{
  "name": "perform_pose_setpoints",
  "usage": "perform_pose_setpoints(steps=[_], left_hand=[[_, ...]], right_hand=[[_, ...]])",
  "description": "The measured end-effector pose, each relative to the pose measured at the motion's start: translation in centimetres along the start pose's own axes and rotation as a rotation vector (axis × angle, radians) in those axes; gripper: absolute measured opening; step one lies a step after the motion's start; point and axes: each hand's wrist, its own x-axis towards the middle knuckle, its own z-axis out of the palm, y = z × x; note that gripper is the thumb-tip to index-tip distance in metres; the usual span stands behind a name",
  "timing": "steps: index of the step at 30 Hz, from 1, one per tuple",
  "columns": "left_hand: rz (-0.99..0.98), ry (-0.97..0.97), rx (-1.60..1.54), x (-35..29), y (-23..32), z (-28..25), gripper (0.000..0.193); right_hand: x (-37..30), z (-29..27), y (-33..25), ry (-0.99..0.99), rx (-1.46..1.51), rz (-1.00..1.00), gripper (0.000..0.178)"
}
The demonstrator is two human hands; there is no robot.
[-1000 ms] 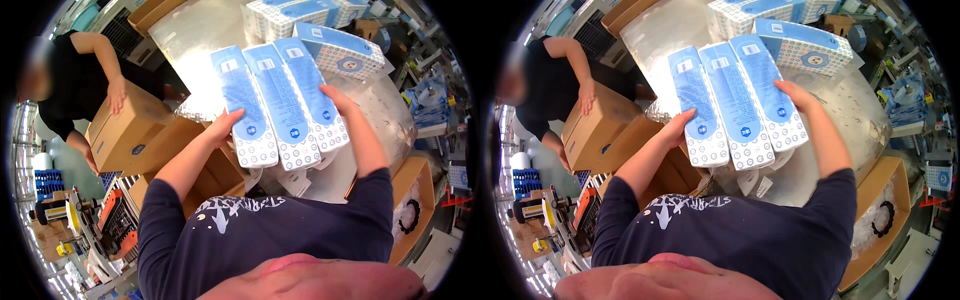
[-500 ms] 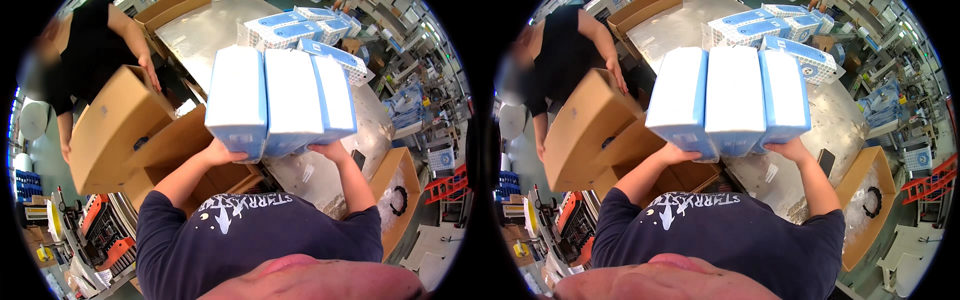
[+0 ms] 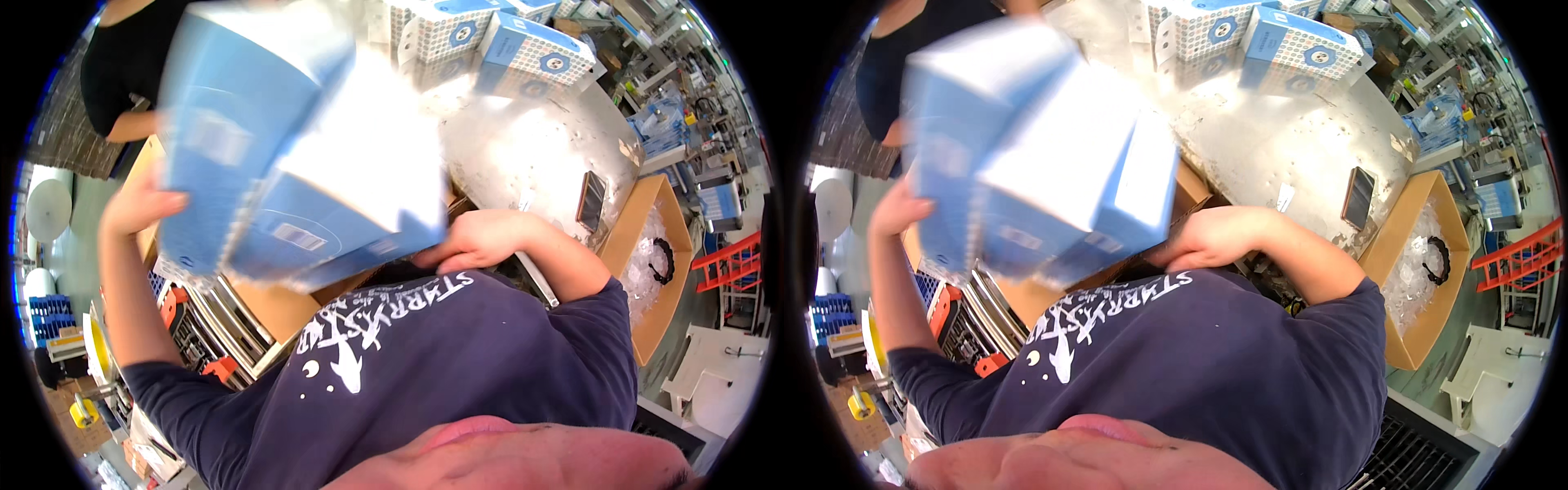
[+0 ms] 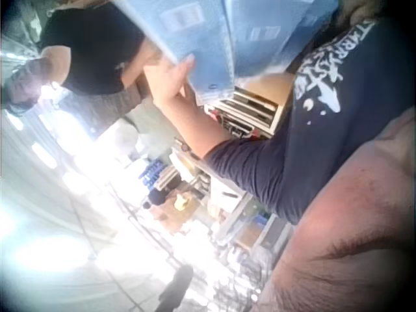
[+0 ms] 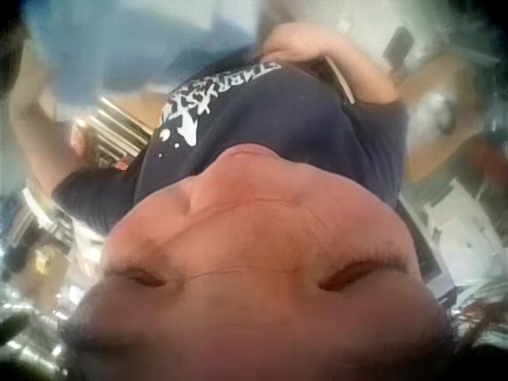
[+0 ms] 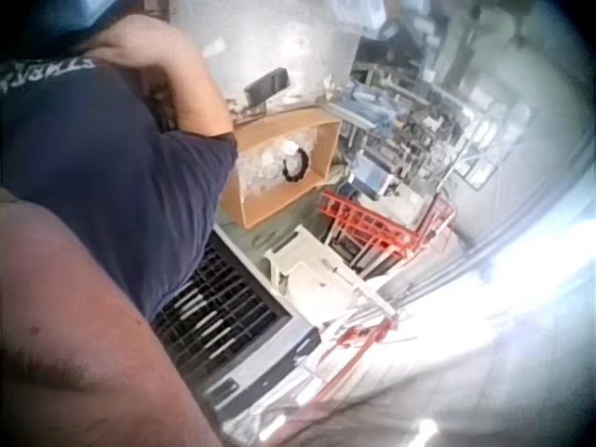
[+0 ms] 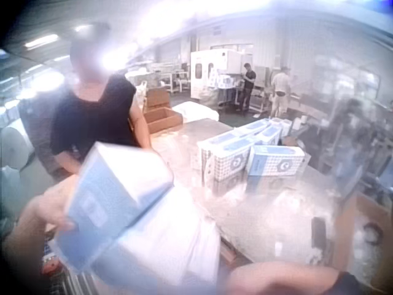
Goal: The person repeatedly picks up stacks of blue and white packaged items from a metal table and places them into cardboard boxes. The camera shakes violently throughout the process, obscuring details of the packing.
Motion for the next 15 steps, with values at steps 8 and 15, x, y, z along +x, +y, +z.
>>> perform_pose_setpoints(steps=[8, 15], left_hand=[[-0.426, -0.183, 0.263, 16.9, -26.2, 14.3, 0.084], [-0.372, 0.132, 0.597, 18.6, -27.3, 15.6, 0.059]], right_hand=[[-10.7, -1.4, 8.7, 0.83, 0.273, 0.436, 0.041], [-40.3, 10.0, 25.5, 1.891, -0.213, 1.488, 0.025]])
